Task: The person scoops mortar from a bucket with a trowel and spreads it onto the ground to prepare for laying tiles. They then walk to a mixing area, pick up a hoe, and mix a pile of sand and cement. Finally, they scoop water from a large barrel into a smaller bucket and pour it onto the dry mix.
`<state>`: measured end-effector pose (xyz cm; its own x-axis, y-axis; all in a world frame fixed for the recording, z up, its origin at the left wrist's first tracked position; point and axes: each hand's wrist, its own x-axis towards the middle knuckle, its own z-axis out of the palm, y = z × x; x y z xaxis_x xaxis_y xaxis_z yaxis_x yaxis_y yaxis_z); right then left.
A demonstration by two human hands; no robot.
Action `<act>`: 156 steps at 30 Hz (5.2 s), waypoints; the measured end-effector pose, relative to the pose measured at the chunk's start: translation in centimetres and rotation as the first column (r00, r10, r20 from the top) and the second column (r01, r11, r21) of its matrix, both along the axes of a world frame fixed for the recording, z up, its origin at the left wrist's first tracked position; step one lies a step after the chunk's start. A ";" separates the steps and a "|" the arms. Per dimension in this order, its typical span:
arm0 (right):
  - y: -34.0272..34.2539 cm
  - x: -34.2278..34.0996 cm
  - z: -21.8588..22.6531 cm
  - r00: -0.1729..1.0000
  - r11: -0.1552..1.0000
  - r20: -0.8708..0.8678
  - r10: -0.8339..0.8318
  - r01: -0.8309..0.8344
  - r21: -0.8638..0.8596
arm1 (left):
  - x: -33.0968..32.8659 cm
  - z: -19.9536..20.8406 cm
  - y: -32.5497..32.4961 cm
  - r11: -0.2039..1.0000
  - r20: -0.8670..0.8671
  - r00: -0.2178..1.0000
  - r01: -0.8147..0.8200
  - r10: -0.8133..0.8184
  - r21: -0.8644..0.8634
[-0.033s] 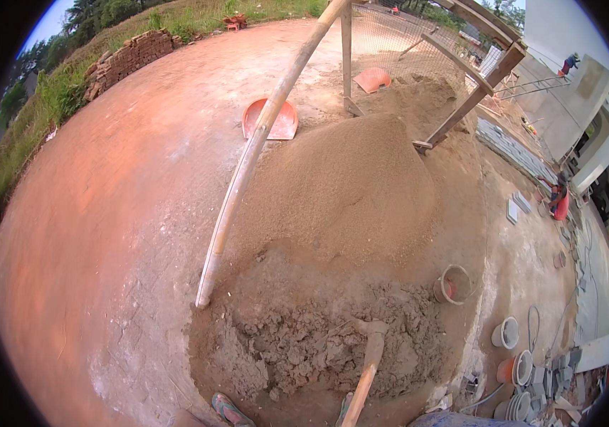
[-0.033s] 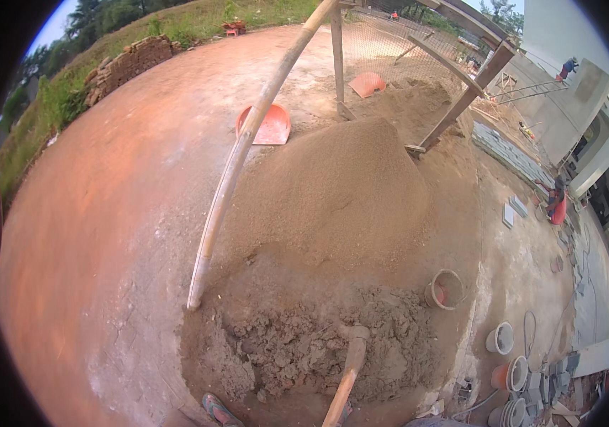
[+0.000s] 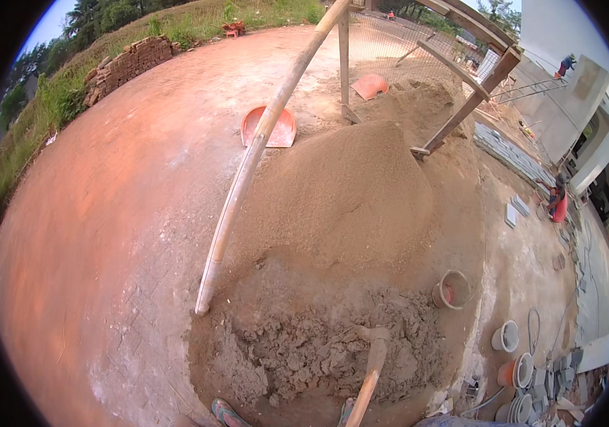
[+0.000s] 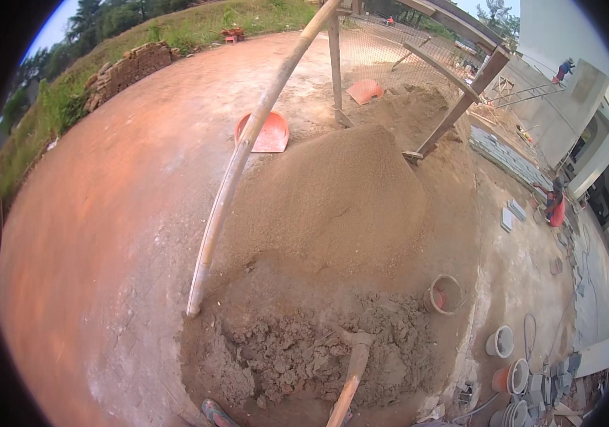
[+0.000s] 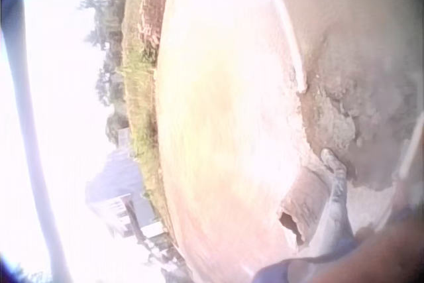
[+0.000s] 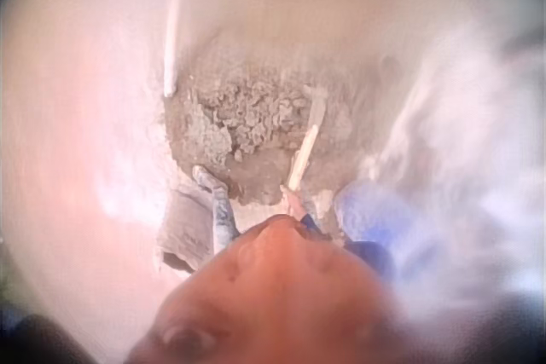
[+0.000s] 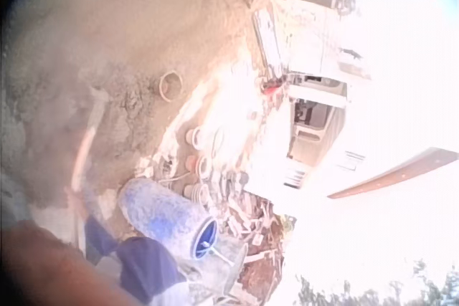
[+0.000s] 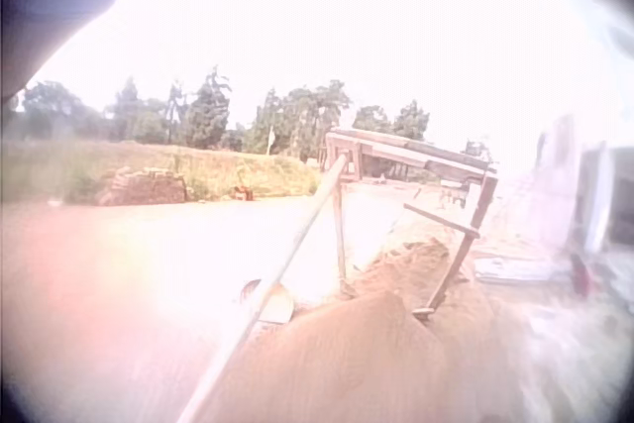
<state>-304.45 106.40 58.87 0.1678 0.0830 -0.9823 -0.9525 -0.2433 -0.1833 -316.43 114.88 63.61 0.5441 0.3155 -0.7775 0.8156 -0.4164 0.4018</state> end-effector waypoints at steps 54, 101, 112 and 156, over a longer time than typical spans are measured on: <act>42.9 8.7 -13.3 0.974 0.939 -0.030 -0.224 0.224 0.260 | 2.7 1.5 34.9 0.949 -0.096 0.995 0.025 0.005 0.314; -4.8 19.0 7.8 0.821 0.832 0.157 -0.549 0.518 0.198 | -2.5 14.8 2.9 0.878 0.112 0.985 0.166 -0.128 -0.450; -7.4 18.5 4.1 0.808 0.848 0.293 -0.512 0.420 0.322 | -2.5 -7.9 -2.8 0.996 0.053 0.998 0.046 -0.042 -0.082; 15.4 9.0 -4.5 0.809 0.802 0.051 0.585 -0.587 0.108 | 5.0 19.9 1.5 0.497 -0.145 0.720 -0.596 0.678 -0.631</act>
<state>-295.50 121.81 54.41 0.0650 0.2803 -0.9577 -0.6323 -0.7309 -0.2569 -311.44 116.40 83.49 0.4802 0.1056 -0.8708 0.6926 0.5635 0.4503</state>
